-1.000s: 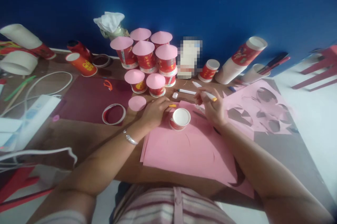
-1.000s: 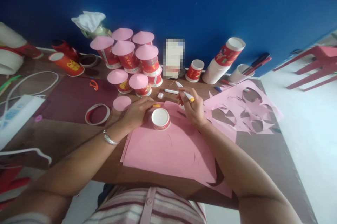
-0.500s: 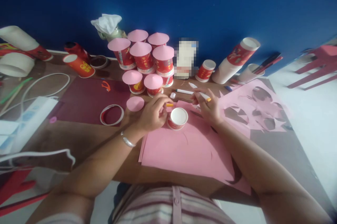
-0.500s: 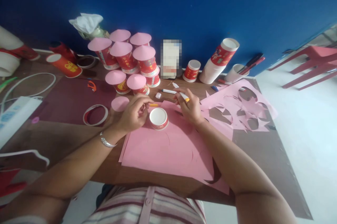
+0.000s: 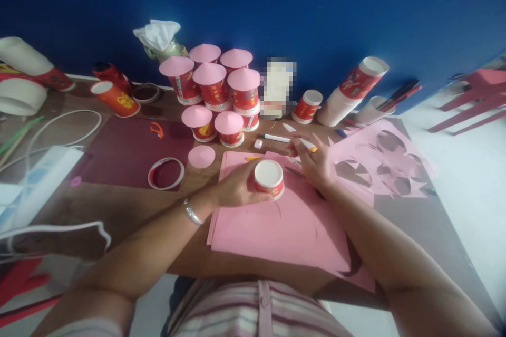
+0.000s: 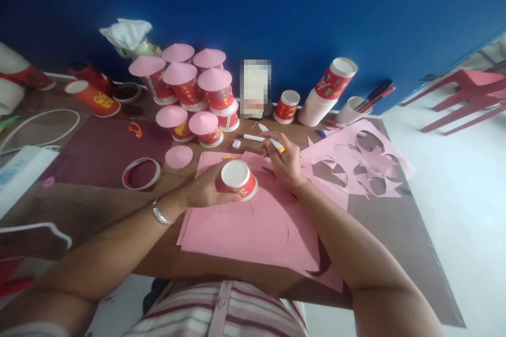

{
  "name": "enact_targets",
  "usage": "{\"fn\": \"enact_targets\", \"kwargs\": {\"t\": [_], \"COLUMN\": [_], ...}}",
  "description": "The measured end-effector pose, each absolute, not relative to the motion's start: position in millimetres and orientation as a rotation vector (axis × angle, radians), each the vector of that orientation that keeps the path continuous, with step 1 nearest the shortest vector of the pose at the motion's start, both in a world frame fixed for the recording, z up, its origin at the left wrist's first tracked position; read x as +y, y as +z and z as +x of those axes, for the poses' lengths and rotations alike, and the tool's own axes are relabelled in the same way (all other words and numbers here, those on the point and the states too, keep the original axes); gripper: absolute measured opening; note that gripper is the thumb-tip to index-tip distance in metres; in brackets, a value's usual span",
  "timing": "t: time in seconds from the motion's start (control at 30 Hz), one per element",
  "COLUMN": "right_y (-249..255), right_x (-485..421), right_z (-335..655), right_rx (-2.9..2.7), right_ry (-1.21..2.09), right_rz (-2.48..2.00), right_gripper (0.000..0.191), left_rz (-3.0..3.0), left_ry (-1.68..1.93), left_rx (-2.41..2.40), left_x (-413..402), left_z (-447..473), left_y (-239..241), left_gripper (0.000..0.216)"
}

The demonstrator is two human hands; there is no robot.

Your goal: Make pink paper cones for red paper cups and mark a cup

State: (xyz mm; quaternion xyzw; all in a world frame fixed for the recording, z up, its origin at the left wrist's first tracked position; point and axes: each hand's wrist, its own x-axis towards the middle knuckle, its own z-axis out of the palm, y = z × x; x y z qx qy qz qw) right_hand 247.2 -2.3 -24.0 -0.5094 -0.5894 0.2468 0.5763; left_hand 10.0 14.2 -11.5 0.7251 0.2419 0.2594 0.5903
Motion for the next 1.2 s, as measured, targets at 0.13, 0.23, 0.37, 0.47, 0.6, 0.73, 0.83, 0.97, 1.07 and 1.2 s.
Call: {"fn": "enact_targets", "kwargs": {"t": [0.13, 0.23, 0.37, 0.47, 0.6, 0.73, 0.83, 0.97, 1.07, 1.2], "right_y": [-14.0, -7.7, -7.0, -8.5, -9.4, -12.2, -13.7, -11.7, -9.0, -6.3], "right_x": [-4.2, -9.7, -22.4, -35.2, -50.7, -54.9, -53.1, -53.9, -57.5, -60.5], "right_z": [243.8, 236.6, 228.4, 225.9, 220.8, 211.9, 208.4, 211.1, 215.2, 217.9], "right_rx": [-1.312, -1.317, -1.473, -1.629, -1.790, -1.897, -1.903, -1.898, -1.886, -1.847], "right_ry": [0.545, 0.444, 0.328, 0.235, 0.122, -0.024, -0.097, -0.074, 0.045, 0.152], "right_rz": [-1.133, -1.079, -1.061, -1.026, -0.948, -0.935, -0.944, -0.899, -0.866, -0.931], "right_gripper": [0.021, 0.017, 0.007, 0.009, 0.030, 0.033, 0.037, 0.039, 0.036, 0.023], "left_rz": [1.099, 0.882, 0.767, 0.737, 0.672, 0.689, 0.775, 0.825, 0.752, 0.649], "left_ry": [0.739, 0.800, 0.789, 0.781, 0.803, 0.769, 0.704, 0.635, 0.694, 0.757], "left_rx": [0.506, 0.511, 0.495, 0.477, 0.508, 0.528, 0.502, 0.482, 0.524, 0.539], "left_x": [11.8, 11.2, 11.1, 13.0, 16.3, 15.1, 11.6, 8.6, 10.2, 14.1], "left_z": [10.4, 10.7, 13.5, 16.1, 17.4, 16.6, 16.3, 16.5, 16.3, 16.8], "left_y": [-17.6, -20.4, -18.3, -16.7, -17.6, -18.9, -18.1, -17.2, -20.0, -24.7], "left_gripper": [0.056, 0.050, 0.039, 0.037, 0.023, 0.026, 0.041, 0.047, 0.030, 0.024]}}
